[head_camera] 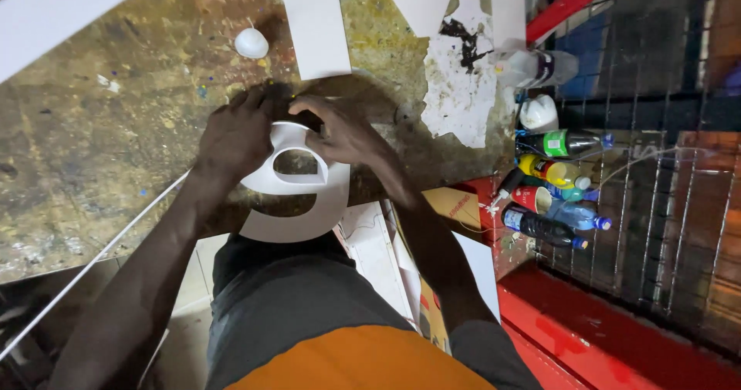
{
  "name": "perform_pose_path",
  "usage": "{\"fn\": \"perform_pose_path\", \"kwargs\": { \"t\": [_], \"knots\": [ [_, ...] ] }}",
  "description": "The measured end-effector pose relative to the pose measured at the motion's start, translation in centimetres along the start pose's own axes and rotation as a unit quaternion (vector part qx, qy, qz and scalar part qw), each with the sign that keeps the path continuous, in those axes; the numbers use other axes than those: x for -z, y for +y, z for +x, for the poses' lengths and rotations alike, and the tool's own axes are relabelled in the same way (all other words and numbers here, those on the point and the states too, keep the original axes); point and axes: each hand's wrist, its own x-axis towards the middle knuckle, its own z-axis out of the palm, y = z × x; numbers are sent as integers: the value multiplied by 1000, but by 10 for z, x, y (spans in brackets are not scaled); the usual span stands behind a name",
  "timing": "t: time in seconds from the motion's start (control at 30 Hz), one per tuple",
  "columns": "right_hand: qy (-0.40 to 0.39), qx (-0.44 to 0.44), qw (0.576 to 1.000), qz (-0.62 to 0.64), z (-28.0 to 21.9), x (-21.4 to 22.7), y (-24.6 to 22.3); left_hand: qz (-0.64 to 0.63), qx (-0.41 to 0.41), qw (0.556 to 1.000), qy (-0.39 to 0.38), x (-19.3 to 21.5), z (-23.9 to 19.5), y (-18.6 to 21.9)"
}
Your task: Applying adhesive to the edges of plastic sign letters and attaching side strips to form 3D letters.
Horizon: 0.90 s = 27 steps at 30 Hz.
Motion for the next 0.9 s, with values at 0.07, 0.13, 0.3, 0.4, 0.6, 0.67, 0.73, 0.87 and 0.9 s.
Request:
{"fn": "perform_pose_path", "kwargs": {
  "t": [0.07,0.13,0.3,0.4,0.6,0.67,0.73,0.87,0.9],
  "knots": [
    [-39,9,995,95,0,13,-1,14,-27,997,64,-1,2,-2],
    [-66,-8,991,117,9,19,15,15,-29,997,64,4,2,1],
    [-95,-27,979,177,19,29,15,27,-44,993,106,11,9,4],
    [-124,-51,975,174,24,34,15,54,-44,992,109,6,16,0],
    [-136,-56,982,120,21,41,14,22,-40,995,89,-6,18,-6],
    [-138,-51,980,131,24,49,6,39,-26,995,92,-16,18,-10],
    [-132,-54,982,124,22,42,18,24,-25,996,78,-17,20,-12],
    [-86,-19,988,125,17,25,36,42,-38,993,102,-18,21,-13],
    [-87,-20,988,126,21,23,38,40,-37,993,101,-17,22,-13]
  ]
}}
